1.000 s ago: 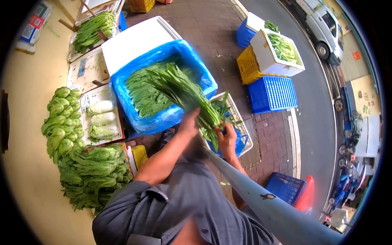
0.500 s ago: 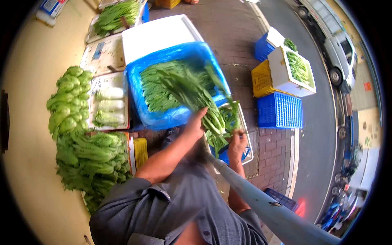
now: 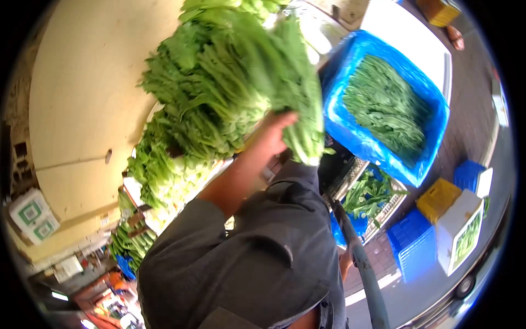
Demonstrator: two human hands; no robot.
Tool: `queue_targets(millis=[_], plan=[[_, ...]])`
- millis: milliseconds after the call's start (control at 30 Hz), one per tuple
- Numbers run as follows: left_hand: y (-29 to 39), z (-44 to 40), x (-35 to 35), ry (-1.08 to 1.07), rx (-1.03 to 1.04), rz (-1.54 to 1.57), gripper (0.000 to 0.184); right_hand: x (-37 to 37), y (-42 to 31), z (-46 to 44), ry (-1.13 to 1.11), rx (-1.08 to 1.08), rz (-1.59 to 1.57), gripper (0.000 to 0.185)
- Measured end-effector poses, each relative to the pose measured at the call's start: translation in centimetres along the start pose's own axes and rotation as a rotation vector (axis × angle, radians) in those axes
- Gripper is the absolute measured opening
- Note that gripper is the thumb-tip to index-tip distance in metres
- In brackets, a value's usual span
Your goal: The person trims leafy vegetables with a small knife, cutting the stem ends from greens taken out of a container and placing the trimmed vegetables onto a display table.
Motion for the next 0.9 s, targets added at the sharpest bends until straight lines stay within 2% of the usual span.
queue_targets(millis=[67,133,167,233,333,433,533,567,667,733,767,800,867,900], plan=[[4.0,2.1,-6.9,0.183,0.132,-0.127,0.049,-0.1,-1.8,-0.7,-0.025,-0.014,0.039,0.027],[9.7,6.4,-7.9,0.416,0.209,-0.273,0.062,-0.3,-3.1,-1.4,-0.042,-0.027,0.063,0.027],[12.0,8.9,-7.5,0.735,0.215,-0.347,0.063,-0.4,-3.5,-1.8,-0.049,-0.036,0.075,0.027],[16.1,12.9,-9.5,1.183,0.122,-0.483,0.067,-0.2,-5.6,-1.7,-0.063,-0.054,0.090,0.028],[19.2,18.1,-14.4,0.929,0.255,-0.421,0.066,-0.1,-6.5,-2.7,-0.084,-0.072,0.120,0.029],[18.9,20.9,-18.3,1.044,0.106,-0.457,0.086,0.2,-6.8,-2.8,-0.095,-0.082,0.143,0.030],[15.8,20.3,-20.7,1.511,0.033,-1.181,0.074,0.2,-6.5,-2.8,-0.098,-0.085,0.154,0.032],[14.6,20.2,-21.5,1.497,0.122,-1.364,0.078,0.5,-6.3,-2.8,-0.099,-0.086,0.156,0.032],[13.2,20.0,-20.9,1.399,-0.125,-1.792,0.082,1.2,-6.1,-2.3,-0.103,-0.097,0.160,0.034],[12.9,20.8,-24.9,1.246,-0.258,-1.957,0.084,2.2,-4.3,-1.9,-0.072,-0.108,0.142,0.035],[13.2,20.2,-23.7,1.268,-0.271,-1.931,0.084,2.9,-3.1,-1.5,-0.050,-0.107,0.131,0.036],[14.1,18.5,-19.6,1.334,-0.253,-2.021,0.078,3.9,-2.4,-1.0,-0.027,-0.106,0.121,0.036],[14.8,15.4,-14.8,1.261,0.220,-2.089,0.068,6.0,-0.5,-0.5,0.009,-0.097,0.095,0.038],[14.6,12.4,-11.4,1.131,0.280,-1.764,0.061,5.8,-1.5,0.3,0.022,-0.060,0.137,0.037]])
Point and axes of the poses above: each hand's wrist, its own z-axis away from the middle knuckle, its own x-axis out of the palm, y = z × x, the point moved 2 cm from there along -z, towards the middle knuckle, and after that the axes turned 6 degrees about -z, right-handed, at the moved point
